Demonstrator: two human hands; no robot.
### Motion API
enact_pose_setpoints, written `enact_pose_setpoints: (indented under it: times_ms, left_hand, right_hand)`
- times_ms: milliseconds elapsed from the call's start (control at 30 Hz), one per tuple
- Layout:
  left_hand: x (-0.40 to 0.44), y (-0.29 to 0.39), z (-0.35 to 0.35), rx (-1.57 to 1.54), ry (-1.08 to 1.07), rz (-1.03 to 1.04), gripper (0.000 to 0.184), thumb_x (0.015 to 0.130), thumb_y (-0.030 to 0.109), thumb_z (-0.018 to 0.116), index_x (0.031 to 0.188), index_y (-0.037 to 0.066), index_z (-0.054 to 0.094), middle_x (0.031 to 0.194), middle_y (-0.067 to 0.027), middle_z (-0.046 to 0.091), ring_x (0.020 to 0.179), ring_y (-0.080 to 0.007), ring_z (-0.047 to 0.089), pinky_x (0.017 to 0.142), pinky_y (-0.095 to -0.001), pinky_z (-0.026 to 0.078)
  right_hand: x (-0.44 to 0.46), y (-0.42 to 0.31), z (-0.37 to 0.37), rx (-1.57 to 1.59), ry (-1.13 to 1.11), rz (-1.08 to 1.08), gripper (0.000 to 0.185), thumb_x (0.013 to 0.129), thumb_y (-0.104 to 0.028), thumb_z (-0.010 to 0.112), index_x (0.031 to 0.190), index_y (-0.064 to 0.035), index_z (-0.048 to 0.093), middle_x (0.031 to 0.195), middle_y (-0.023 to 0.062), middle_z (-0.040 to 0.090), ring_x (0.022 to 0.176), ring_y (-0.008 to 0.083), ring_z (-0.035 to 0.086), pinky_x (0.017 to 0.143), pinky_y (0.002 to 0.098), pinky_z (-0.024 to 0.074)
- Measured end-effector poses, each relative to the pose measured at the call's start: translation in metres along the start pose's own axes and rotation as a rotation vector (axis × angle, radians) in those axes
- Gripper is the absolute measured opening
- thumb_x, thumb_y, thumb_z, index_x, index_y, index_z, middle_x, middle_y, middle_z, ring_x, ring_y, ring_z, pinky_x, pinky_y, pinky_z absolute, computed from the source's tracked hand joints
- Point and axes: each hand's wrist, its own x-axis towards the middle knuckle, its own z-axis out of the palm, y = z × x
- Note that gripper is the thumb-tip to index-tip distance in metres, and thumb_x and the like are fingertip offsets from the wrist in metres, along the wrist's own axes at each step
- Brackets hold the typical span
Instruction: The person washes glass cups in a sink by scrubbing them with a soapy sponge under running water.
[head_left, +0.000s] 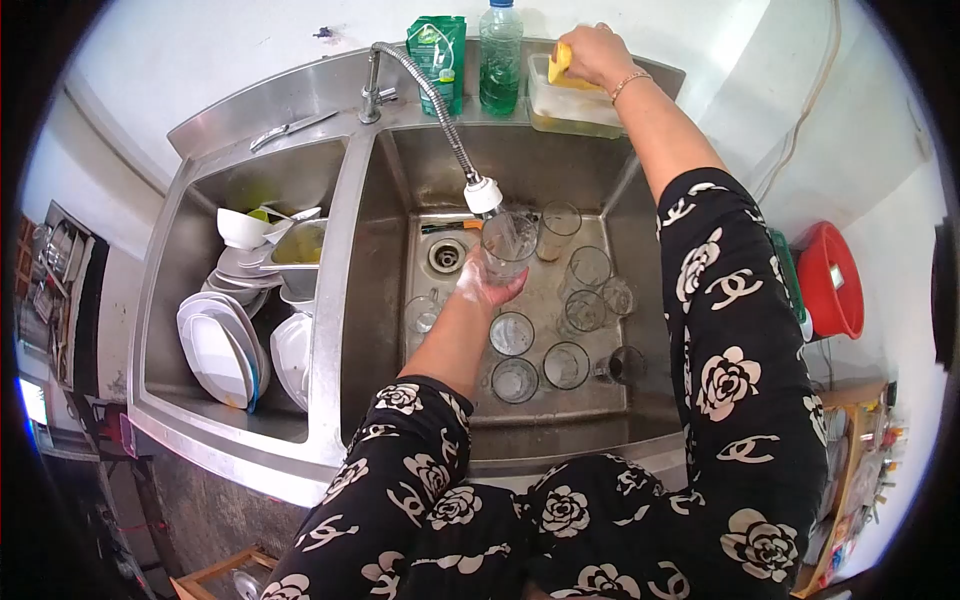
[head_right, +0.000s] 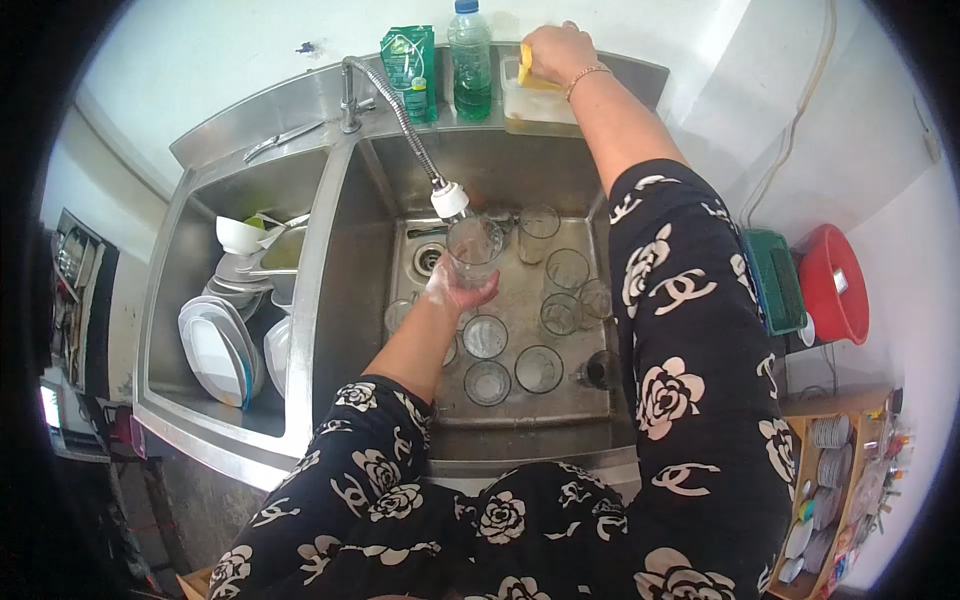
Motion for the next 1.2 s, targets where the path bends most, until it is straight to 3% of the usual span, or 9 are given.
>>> enact_pose_setpoints:
  times_ms: [100, 400, 600, 733, 833, 900, 967, 1033, 1200]
  left_hand:
    - [-0.003, -0.001, -0.001, 0.067, -0.034, 0.038, 0.06, 0.086, 0.046, 0.055, 0.131, 0.01, 0.039, 0.141, -0.0176, 0.028, 0.121, -0.0375, 0.033, 0.089, -0.046, 0.048]
    - [-0.007, 0.002, 0.002, 0.121, -0.015, 0.058, 0.049, 0.091, 0.047, 0.047, 0.126, 0.014, 0.046, 0.133, -0.0128, 0.042, 0.115, -0.0309, 0.045, 0.088, -0.0478, 0.047]
    - [-0.015, 0.0, 0.007, 0.115, 0.05, 0.049, 0.046, 0.096, 0.046, 0.038, 0.128, 0.014, 0.045, 0.134, -0.0116, 0.043, 0.119, -0.0303, 0.045, 0.094, -0.0507, 0.044]
    - [-0.014, 0.001, 0.007, 0.079, 0.065, 0.033, 0.046, 0.096, 0.045, 0.036, 0.129, 0.014, 0.045, 0.134, -0.0114, 0.043, 0.119, -0.0306, 0.044, 0.094, -0.0505, 0.043]
    - [-0.011, 0.003, 0.006, 0.068, 0.094, 0.024, 0.046, 0.096, 0.045, 0.036, 0.129, 0.015, 0.045, 0.134, -0.0106, 0.044, 0.119, -0.0308, 0.044, 0.094, -0.0507, 0.043]
    - [-0.011, 0.005, 0.007, 0.05, 0.104, 0.035, 0.046, 0.096, 0.047, 0.036, 0.129, 0.015, 0.045, 0.134, -0.0101, 0.044, 0.119, -0.0308, 0.044, 0.094, -0.0511, 0.043]
    - [-0.019, 0.002, 0.009, 0.015, 0.128, 0.057, 0.047, 0.095, 0.048, 0.037, 0.129, 0.016, 0.046, 0.134, -0.0097, 0.044, 0.119, -0.0306, 0.044, 0.094, -0.0515, 0.043]
    - [-0.023, 0.0, 0.009, 0.078, 0.102, 0.101, 0.049, 0.095, 0.051, 0.036, 0.127, 0.016, 0.047, 0.133, -0.0095, 0.046, 0.118, -0.0298, 0.044, 0.091, -0.0506, 0.044]
    - [-0.039, 0.0, 0.014, 0.225, 0.083, 0.14, 0.044, 0.095, 0.047, 0.035, 0.123, 0.017, 0.051, 0.131, -0.0081, 0.048, 0.117, -0.0282, 0.045, 0.089, -0.0514, 0.042]
  right_hand:
    - [0.005, -0.003, 0.023, -0.073, 0.193, 0.049, 0.029, 0.069, -0.018, 0.075, 0.097, -0.0252, 0.07, 0.093, 0.0067, 0.068, 0.091, 0.0264, 0.064, 0.08, 0.0392, 0.0516]
    - [0.021, 0.014, 0.066, 0.129, -0.104, 0.075, 0.019, 0.082, -0.018, 0.06, 0.096, -0.0164, 0.072, 0.103, 0.0111, 0.068, 0.098, 0.0291, 0.064, 0.083, 0.0397, 0.0513]
    - [0.015, 0.013, 0.05, 0.112, -0.136, 0.092, 0.025, 0.078, -0.019, 0.063, 0.1, -0.0274, 0.071, 0.105, 0.005, 0.067, 0.101, 0.0271, 0.062, 0.085, 0.0403, 0.0489]
    - [0.013, 0.029, 0.019, 0.204, 0.193, 0.054, 0.027, 0.074, -0.021, 0.068, 0.1, -0.0213, 0.069, 0.095, 0.0073, 0.068, 0.092, 0.0244, 0.065, 0.079, 0.0382, 0.0517]
    - [-0.004, 0.041, -0.025, 0.725, 0.189, -0.003, 0.038, 0.075, -0.016, 0.066, 0.112, -0.0058, 0.062, 0.087, 0.0125, 0.067, 0.072, 0.026, 0.065, 0.067, 0.0382, 0.0548]
    - [-0.052, 0.01, -0.078, 1.195, 0.106, 0.305, 0.022, 0.071, -0.014, 0.068, 0.089, -0.0021, 0.067, 0.083, 0.0116, 0.067, 0.07, 0.0214, 0.064, 0.063, 0.0371, 0.0526]
    - [-0.091, 0.01, -0.076, 1.529, -0.267, 0.199, 0.032, 0.076, -0.018, 0.067, 0.104, -0.004, 0.063, 0.097, 0.0094, 0.066, 0.083, 0.0209, 0.066, 0.069, 0.0331, 0.0525]
    - [-0.135, -0.018, -0.078, 1.53, -0.439, 0.157, 0.039, 0.074, -0.018, 0.07, 0.1, 0.0065, 0.056, 0.094, 0.0129, 0.064, 0.076, 0.0183, 0.065, 0.063, 0.0287, 0.0526]
    - [-0.211, -0.092, 0.013, 0.971, -0.128, 0.273, 0.047, 0.068, -0.018, 0.078, 0.101, 0.0033, 0.051, 0.091, 0.015, 0.063, 0.08, 0.0259, 0.064, 0.07, 0.0347, 0.0517]
